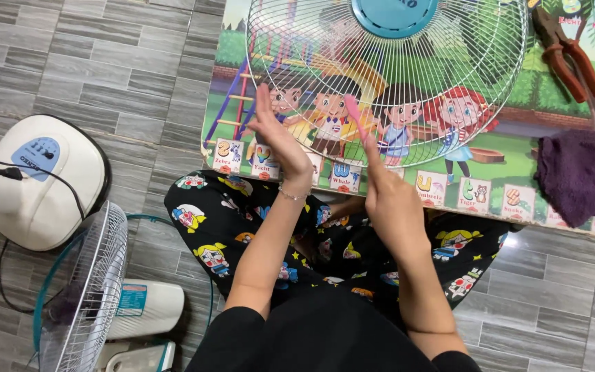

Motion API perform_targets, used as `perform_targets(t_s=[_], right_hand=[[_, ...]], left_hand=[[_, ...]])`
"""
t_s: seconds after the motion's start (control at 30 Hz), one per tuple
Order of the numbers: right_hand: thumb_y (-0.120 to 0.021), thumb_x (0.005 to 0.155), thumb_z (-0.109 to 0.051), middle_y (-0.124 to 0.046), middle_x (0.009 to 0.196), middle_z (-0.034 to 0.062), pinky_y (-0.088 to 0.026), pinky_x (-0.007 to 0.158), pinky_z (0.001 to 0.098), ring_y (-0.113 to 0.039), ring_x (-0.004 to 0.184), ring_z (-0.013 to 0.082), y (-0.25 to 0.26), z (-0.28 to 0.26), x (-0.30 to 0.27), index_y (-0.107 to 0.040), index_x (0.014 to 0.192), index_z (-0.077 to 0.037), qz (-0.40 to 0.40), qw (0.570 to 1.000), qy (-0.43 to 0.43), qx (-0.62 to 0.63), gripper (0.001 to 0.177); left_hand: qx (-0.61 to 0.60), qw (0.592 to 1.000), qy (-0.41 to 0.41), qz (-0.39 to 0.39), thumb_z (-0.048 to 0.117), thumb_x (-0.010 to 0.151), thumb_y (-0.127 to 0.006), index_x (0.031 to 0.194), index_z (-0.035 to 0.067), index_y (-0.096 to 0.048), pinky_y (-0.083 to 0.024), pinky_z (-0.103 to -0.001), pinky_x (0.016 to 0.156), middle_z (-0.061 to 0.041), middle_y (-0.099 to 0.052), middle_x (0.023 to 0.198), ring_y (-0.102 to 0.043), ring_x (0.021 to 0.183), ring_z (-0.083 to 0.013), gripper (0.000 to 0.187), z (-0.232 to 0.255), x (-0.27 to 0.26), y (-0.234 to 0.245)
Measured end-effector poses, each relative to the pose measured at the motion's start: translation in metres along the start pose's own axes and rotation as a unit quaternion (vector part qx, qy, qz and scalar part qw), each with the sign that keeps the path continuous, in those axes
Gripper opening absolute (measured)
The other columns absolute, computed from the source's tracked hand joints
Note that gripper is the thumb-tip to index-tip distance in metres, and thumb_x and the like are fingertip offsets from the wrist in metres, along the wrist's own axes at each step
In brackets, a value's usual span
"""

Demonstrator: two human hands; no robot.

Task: Repairing a fan grill by using a small tool to adjust or clean the wire mesh

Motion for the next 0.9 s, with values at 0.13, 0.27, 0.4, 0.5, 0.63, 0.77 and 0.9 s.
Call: perform_targets(t_s=[0.13, 0.27, 0.4, 0.5, 0.63, 0.77, 0.9], right_hand=[[-0.043, 0.104, -0.019, -0.073, 0.083, 0.0232, -0.057, 0.071, 0.0488, -0.073, 0.078, 0.0405, -0.015, 0.013, -0.022, -0.035, 0.160, -0.030, -0.061, 0.998, -0.021, 0.003, 0.057], [-0.045, 0.103, -0.019, -0.072, 0.089, 0.0289, -0.053, 0.078, 0.0590, -0.069, 0.087, 0.0509, -0.009, 0.015, -0.016, -0.035, 0.159, -0.031, -0.040, 0.999, -0.001, -0.013, 0.058], [-0.048, 0.104, -0.013, -0.071, 0.095, 0.0338, -0.051, 0.078, 0.0613, -0.067, 0.088, 0.0546, -0.002, 0.014, 0.009, -0.041, 0.156, -0.022, 0.047, 0.997, 0.054, 0.004, 0.054], [-0.046, 0.105, -0.016, -0.071, 0.088, 0.0321, -0.054, 0.077, 0.0596, -0.070, 0.085, 0.0523, -0.009, 0.004, -0.005, -0.034, 0.159, -0.027, 0.018, 0.999, 0.038, -0.010, 0.056], [-0.046, 0.103, -0.017, -0.072, 0.085, 0.0297, -0.055, 0.073, 0.0589, -0.072, 0.083, 0.0496, -0.018, 0.013, -0.020, -0.039, 0.157, -0.025, -0.018, 0.999, 0.024, -0.011, 0.055], [-0.048, 0.103, -0.015, -0.071, 0.085, 0.0303, -0.053, 0.072, 0.0583, -0.070, 0.081, 0.0505, 0.000, 0.011, -0.003, -0.040, 0.157, -0.027, 0.003, 1.000, 0.027, 0.008, 0.057], [-0.043, 0.107, -0.019, -0.070, 0.076, 0.0164, -0.052, 0.063, 0.0335, -0.065, 0.062, 0.0242, -0.011, 0.014, 0.023, -0.039, 0.158, -0.024, 0.004, 0.999, -0.013, 0.051, 0.051]], left_hand=[[-0.099, 0.995, 0.007, 0.009, 0.066, 0.109, -0.003, 0.163, 0.006, -0.019, 0.004, -0.042, 0.132, -0.026, -0.031, 0.164, -0.013, 0.160, -0.0368, 0.082, 0.004, 0.001, 0.001], [-0.154, 0.988, 0.020, 0.018, 0.065, 0.111, -0.006, 0.163, 0.005, -0.018, 0.009, -0.041, 0.131, -0.026, -0.038, 0.162, -0.013, 0.161, -0.0346, 0.080, -0.001, -0.003, 0.004], [-0.183, 0.983, 0.006, 0.022, 0.064, 0.113, -0.010, 0.159, 0.003, -0.021, 0.007, -0.043, 0.131, -0.029, -0.049, 0.152, -0.018, 0.159, -0.0362, 0.076, 0.009, -0.001, 0.002], [-0.177, 0.983, 0.032, 0.023, 0.067, 0.111, -0.012, 0.158, 0.001, -0.019, 0.004, -0.046, 0.130, -0.032, -0.048, 0.152, -0.016, 0.159, -0.0377, 0.081, 0.006, -0.001, 0.005], [-0.178, 0.983, 0.023, 0.020, 0.065, 0.112, -0.012, 0.156, 0.004, -0.023, 0.003, -0.042, 0.130, -0.028, -0.053, 0.149, -0.020, 0.158, -0.0343, 0.076, 0.003, 0.000, 0.004], [-0.183, 0.983, 0.025, 0.017, 0.066, 0.112, -0.013, 0.155, 0.007, -0.027, 0.001, -0.042, 0.131, -0.029, -0.053, 0.149, -0.022, 0.158, -0.0323, 0.075, 0.002, -0.002, 0.007], [-0.194, 0.981, 0.024, 0.017, 0.064, 0.113, -0.016, 0.154, 0.009, -0.029, -0.001, -0.041, 0.130, -0.029, -0.054, 0.149, -0.024, 0.156, -0.0303, 0.070, 0.001, -0.001, 0.007]])
Point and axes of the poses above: each hand's wrist, its own x-axis towards the middle knuckle, its own y-axis out of the back of the hand, z = x × y, the point moved 2 cm from there along x, towards the middle knuckle
